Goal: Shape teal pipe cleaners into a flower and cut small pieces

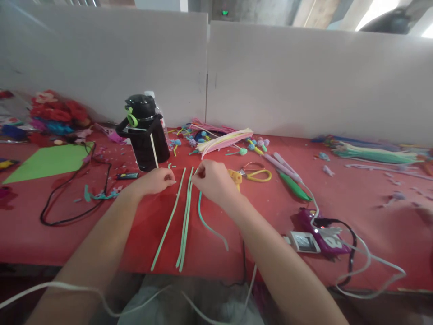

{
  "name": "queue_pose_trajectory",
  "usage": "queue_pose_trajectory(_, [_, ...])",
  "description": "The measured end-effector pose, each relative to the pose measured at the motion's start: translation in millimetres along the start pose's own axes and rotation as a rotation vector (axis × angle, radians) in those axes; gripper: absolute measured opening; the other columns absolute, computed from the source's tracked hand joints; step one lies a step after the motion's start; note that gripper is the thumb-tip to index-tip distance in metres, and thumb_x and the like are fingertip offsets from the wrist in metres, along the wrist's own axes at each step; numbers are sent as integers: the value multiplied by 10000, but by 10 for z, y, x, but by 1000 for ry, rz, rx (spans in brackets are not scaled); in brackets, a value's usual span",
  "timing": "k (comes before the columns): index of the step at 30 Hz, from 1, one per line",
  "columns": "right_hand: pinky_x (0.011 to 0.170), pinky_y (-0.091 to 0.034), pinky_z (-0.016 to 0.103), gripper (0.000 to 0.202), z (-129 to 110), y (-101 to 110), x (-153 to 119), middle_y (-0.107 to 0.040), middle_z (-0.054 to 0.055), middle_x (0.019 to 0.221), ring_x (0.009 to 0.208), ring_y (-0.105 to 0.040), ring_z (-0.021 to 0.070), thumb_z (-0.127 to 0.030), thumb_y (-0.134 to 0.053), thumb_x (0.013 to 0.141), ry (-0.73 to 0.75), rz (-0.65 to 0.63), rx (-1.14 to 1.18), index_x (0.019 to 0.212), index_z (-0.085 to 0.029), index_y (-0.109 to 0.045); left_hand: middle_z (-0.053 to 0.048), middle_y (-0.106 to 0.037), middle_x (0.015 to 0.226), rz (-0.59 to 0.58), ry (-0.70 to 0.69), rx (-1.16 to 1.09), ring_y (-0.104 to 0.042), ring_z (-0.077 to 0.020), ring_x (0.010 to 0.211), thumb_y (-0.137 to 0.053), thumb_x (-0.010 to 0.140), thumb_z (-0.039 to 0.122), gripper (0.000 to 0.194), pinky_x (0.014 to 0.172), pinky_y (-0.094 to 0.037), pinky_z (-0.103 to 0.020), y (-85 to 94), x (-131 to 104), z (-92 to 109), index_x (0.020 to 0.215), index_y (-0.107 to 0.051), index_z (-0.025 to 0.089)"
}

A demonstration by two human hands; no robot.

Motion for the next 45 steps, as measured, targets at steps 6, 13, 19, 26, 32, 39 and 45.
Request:
queue_pose_trajectory(6, [834, -479, 381, 346, -307, 183, 515, -693, 137, 1007, 926, -642, 258, -8, -480, 784, 142, 225, -25, 1041, -142, -668, -82, -730, 827, 287, -30, -48, -664, -241, 800, -558, 878, 321, 182, 770, -457, -333, 333, -42, 163, 763, -653, 217])
queue_pose_trajectory(13, [767, -478, 348, 214, -178, -590, 91, -662, 57, 754, 743, -617, 201, -283, -648, 898, 225, -106, 34, 706, -189, -666, -61, -726, 741, 451, 16, -137, -648, -218, 723, -521, 895, 336, 243, 728, -446, -311, 545, -106, 118, 730, -643, 206])
queue_pose_trajectory(19, [821, -462, 333, 78, -126, -952, -68, -611, 54, 902, 867, -595, 195, -254, -739, 857, 328, -192, -5, 848, -181, -714, -88, -761, 840, 196, 14, -81, -700, -257, 825, -593, 832, 307, 158, 739, -469, -324, 276, -27, 37, 767, -700, 210])
queue_pose_trajectory(26, [785, -448, 302, 66, -112, -1164, -57, -613, 72, 917, 845, -586, 185, -177, -676, 909, 273, -276, -127, 850, -148, -666, -97, -725, 744, 183, 109, 75, -669, -238, 759, -557, 853, 303, 237, 689, -437, -303, 341, -89, -36, 712, -705, 183])
queue_pose_trajectory(32, [725, -423, 276, 108, -102, -925, -12, -624, 37, 822, 745, -563, 157, -161, -597, 950, 216, -180, 29, 842, -163, -593, -123, -717, 751, 186, 275, 171, -691, -256, 800, -595, 813, 236, 158, 707, -466, -311, 441, -193, -107, 718, -717, 205])
queue_pose_trajectory(39, [707, -454, 292, 88, 118, -769, 369, -672, 45, 780, 725, -602, 177, -178, -564, 900, 79, -90, 142, 843, -163, -629, -133, -724, 802, 190, 331, 193, -705, -265, 818, -606, 804, 219, 132, 776, -497, -340, 471, -198, -160, 748, -724, 201])
queue_pose_trajectory(45, [935, -477, 369, 226, -34, -835, 711, -699, 160, 1094, 1033, -636, 259, -95, -552, 863, 200, -54, -113, 1026, -127, -706, -157, -738, 874, 231, 350, 175, -713, -289, 893, -615, 809, 233, 141, 806, -507, -351, 495, -217, -216, 820, -746, 183])
Point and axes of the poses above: each hand's wrist, its own x-axis towards the middle knuckle, its own y-axis out of the back of the hand, z = x × y, the point moved 10 cm from there along x, towards the middle knuckle
